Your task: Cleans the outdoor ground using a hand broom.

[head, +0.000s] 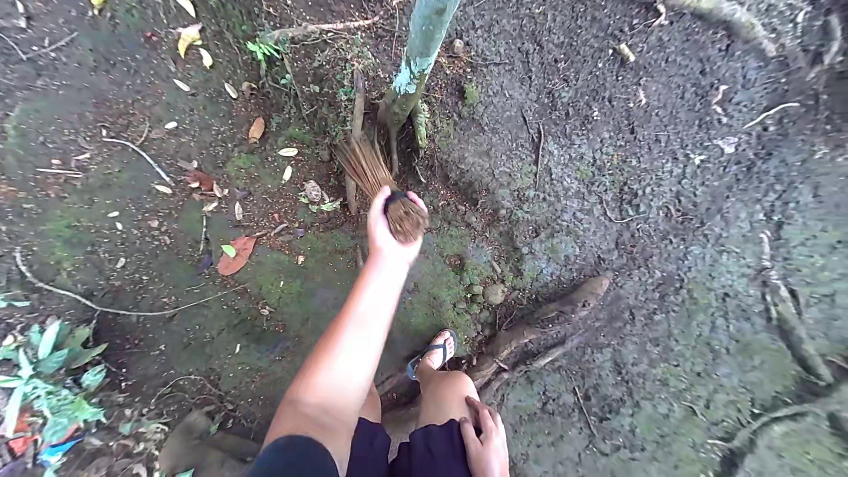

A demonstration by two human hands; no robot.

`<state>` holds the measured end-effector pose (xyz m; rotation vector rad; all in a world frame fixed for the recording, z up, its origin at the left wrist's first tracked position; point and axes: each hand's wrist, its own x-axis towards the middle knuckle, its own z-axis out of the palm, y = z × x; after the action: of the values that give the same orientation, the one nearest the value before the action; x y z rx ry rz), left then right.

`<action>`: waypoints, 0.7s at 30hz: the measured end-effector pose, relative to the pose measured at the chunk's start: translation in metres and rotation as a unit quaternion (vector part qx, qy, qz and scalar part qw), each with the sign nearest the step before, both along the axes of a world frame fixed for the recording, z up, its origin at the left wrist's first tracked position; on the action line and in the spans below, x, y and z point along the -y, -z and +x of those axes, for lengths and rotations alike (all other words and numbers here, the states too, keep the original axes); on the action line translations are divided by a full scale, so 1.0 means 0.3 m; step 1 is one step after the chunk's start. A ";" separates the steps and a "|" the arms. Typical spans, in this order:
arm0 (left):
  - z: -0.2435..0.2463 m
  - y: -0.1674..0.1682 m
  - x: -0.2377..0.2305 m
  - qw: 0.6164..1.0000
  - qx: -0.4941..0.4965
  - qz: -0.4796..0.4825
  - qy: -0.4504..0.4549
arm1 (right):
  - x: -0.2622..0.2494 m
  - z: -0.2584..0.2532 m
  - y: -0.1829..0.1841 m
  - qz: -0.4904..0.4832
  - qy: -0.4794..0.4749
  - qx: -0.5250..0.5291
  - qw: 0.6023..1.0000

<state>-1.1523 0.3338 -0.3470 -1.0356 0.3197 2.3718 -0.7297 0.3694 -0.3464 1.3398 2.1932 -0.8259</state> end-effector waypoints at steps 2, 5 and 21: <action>0.146 -0.121 0.007 1.000 0.012 0.002 0.027 | 0.003 -0.006 0.002 0.001 0.005 0.001 1.000; 0.237 -0.118 0.014 0.998 0.041 0.021 0.036 | 0.006 -0.019 0.016 0.004 0.004 -0.008 1.000; 0.591 -0.112 0.244 0.961 0.145 -0.048 0.232 | -0.025 -0.042 0.022 -0.001 0.006 -0.004 1.000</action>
<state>-0.9749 0.2608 -0.3134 -1.1840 0.5091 1.7775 -0.7425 0.3769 -0.3529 1.3530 2.1922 -0.8387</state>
